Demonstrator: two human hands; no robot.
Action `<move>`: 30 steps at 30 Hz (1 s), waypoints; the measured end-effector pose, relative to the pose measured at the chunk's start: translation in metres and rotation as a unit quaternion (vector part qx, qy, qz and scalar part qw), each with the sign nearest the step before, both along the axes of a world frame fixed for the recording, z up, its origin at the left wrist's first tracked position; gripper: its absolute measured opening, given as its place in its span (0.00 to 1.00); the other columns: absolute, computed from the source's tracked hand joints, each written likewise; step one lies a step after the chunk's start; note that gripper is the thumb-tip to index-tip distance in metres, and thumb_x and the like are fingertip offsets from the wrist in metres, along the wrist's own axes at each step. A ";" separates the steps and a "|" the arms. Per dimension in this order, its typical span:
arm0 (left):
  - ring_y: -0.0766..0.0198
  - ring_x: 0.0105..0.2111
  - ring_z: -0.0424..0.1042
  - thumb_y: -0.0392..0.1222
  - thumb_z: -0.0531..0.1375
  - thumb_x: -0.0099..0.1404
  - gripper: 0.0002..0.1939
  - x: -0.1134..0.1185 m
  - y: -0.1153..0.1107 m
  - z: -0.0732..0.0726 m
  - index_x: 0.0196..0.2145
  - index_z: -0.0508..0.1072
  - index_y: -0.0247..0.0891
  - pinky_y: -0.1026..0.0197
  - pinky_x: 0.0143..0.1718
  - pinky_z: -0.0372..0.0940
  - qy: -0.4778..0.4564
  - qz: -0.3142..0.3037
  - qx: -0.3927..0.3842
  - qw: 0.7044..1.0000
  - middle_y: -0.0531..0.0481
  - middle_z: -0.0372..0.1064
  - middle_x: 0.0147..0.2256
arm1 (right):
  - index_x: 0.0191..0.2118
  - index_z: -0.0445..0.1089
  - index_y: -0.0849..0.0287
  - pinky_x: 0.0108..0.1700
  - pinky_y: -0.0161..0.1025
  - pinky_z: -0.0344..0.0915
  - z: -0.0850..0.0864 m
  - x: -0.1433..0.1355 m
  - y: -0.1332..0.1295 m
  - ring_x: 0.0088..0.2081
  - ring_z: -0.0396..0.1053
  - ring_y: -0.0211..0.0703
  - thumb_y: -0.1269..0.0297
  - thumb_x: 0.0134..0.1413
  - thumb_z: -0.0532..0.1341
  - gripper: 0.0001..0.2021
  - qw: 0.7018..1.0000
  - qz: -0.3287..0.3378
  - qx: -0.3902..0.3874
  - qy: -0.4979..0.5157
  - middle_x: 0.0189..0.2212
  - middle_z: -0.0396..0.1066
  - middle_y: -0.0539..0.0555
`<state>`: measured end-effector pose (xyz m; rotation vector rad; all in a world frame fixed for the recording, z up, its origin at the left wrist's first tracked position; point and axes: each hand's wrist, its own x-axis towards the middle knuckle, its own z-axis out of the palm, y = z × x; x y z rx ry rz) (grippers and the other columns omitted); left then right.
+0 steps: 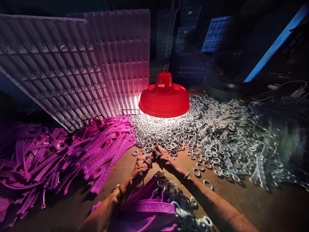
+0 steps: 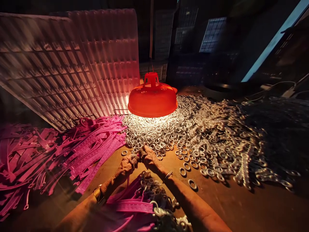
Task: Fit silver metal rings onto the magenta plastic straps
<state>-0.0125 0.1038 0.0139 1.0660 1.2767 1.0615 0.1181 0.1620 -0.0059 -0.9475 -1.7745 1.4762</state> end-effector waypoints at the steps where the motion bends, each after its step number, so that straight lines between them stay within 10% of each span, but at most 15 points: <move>1: 0.73 0.17 0.52 0.52 0.57 0.54 0.15 -0.001 0.001 0.000 0.22 0.62 0.38 0.67 0.18 0.46 0.016 0.008 -0.017 1.000 0.57 0.57 0.17 | 0.29 0.58 0.57 0.17 0.30 0.53 0.002 -0.001 -0.001 0.16 0.53 0.32 0.57 0.52 0.47 0.10 1.000 0.013 -0.018 0.003 0.18 0.54 0.44; 8: 0.77 0.12 0.44 0.50 0.58 0.54 0.14 -0.010 0.007 0.040 0.22 0.65 0.36 0.66 0.14 0.37 -0.013 -0.038 -0.111 0.993 0.62 0.51 0.12 | 0.30 0.57 0.58 0.20 0.28 0.50 0.029 0.009 -0.014 0.20 0.50 0.30 0.48 0.59 0.48 0.18 1.000 0.012 0.005 -0.014 0.20 0.53 0.44; 14: 0.76 0.13 0.45 0.54 0.65 0.47 0.19 -0.011 -0.022 0.092 0.19 0.70 0.33 0.65 0.16 0.38 0.007 -0.166 -0.168 0.972 0.61 0.50 0.11 | 0.52 0.55 0.60 0.21 0.32 0.44 0.061 0.047 -0.077 0.19 0.47 0.31 0.60 0.63 0.52 0.16 0.967 0.123 0.150 -0.167 0.22 0.61 0.46; 24: 0.71 0.21 0.59 0.56 0.65 0.52 0.23 0.006 -0.098 0.057 0.17 0.66 0.33 0.65 0.23 0.53 -0.131 -0.216 -0.204 0.946 0.54 0.59 0.18 | 0.43 0.59 0.59 0.22 0.34 0.48 0.059 0.073 -0.151 0.20 0.58 0.35 0.61 0.62 0.52 0.08 0.960 0.142 0.126 -0.208 0.23 0.67 0.51; 30: 0.71 0.22 0.58 0.54 0.59 0.61 0.20 0.009 -0.113 0.065 0.24 0.71 0.31 0.65 0.23 0.52 -0.109 -0.223 -0.142 0.958 0.51 0.63 0.22 | 0.49 0.53 0.58 0.22 0.33 0.49 0.048 0.071 -0.156 0.22 0.62 0.35 0.64 0.62 0.50 0.11 0.973 0.136 0.088 -0.162 0.26 0.71 0.51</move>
